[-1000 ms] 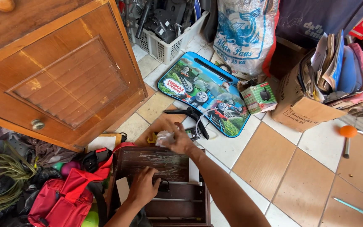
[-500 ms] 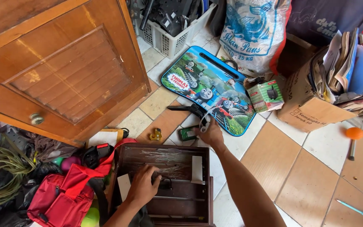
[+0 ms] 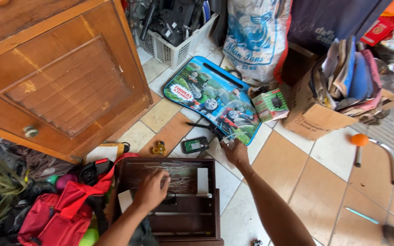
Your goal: The person is cleaning out and organizing items within a cluttered storage cabinet and surrounding outdoor area.
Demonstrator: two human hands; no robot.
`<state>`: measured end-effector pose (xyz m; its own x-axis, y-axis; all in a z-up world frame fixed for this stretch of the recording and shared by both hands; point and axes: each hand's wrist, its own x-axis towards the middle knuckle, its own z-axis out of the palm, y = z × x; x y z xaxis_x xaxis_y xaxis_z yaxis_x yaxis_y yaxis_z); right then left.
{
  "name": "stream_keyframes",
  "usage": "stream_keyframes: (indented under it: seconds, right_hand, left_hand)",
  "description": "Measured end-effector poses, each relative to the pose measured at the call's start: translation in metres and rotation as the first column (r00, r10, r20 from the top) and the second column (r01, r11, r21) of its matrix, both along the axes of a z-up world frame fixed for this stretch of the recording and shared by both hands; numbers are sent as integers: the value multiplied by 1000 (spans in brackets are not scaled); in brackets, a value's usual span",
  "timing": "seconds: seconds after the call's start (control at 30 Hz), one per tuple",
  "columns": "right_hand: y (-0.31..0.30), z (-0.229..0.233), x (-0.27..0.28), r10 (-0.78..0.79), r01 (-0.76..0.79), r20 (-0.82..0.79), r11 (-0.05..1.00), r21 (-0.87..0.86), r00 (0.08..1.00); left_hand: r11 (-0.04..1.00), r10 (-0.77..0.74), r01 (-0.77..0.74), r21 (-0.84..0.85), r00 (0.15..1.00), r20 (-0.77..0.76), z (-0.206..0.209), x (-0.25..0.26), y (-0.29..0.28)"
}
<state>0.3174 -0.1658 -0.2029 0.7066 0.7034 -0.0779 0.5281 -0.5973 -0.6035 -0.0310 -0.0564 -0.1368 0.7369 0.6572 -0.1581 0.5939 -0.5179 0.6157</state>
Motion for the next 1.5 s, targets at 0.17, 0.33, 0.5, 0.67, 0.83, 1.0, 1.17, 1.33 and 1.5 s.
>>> stream_keyframes:
  seconds: [0.17, 0.33, 0.5, 0.67, 0.83, 1.0, 1.17, 1.33, 1.5]
  right_hand:
    - [-31, -5, 13, -247, 240, 52, 963, 122, 968]
    - [-94, 26, 11, -262, 264, -112, 965, 3, 959]
    - [-148, 17, 30, -361, 364, -172, 931, -13, 917]
    - [-146, 25, 20, -267, 276, -331, 961, -22, 905]
    - [-79, 97, -43, 138, 7, -607, 973, 229, 782]
    - [-18, 160, -104, 370, -274, -660, 929, 249, 654]
    - [11, 188, -120, 461, -197, -596, 868, 455, 657]
    - [20, 212, -129, 501, -315, -327, 818, 482, 801]
    - [17, 295, -164, 384, -278, -177, 857, 435, 906]
  left_hand:
    - [926, -152, 127, 357, 988, 41, -7, 90, 47]
    - [953, -127, 191, 235, 957, -260, -33, 174, 55]
    - [974, -81, 160, 163, 909, -408, -53, 203, 56]
    - [896, 49, -89, -434, 994, -102, -76, 175, 87]
    - [465, 66, 94, -881, 988, 140, 20, 118, 67]
    - [554, -59, 232, -799, 969, 240, 104, 66, 47]
    - [924, 153, 5, -382, 911, 383, 137, 16, 91]
    - [896, 442, -172, -410, 249, 862, 312, -16, 166]
    - [712, 701, -51, -700, 14, 713, 386, 5, 205]
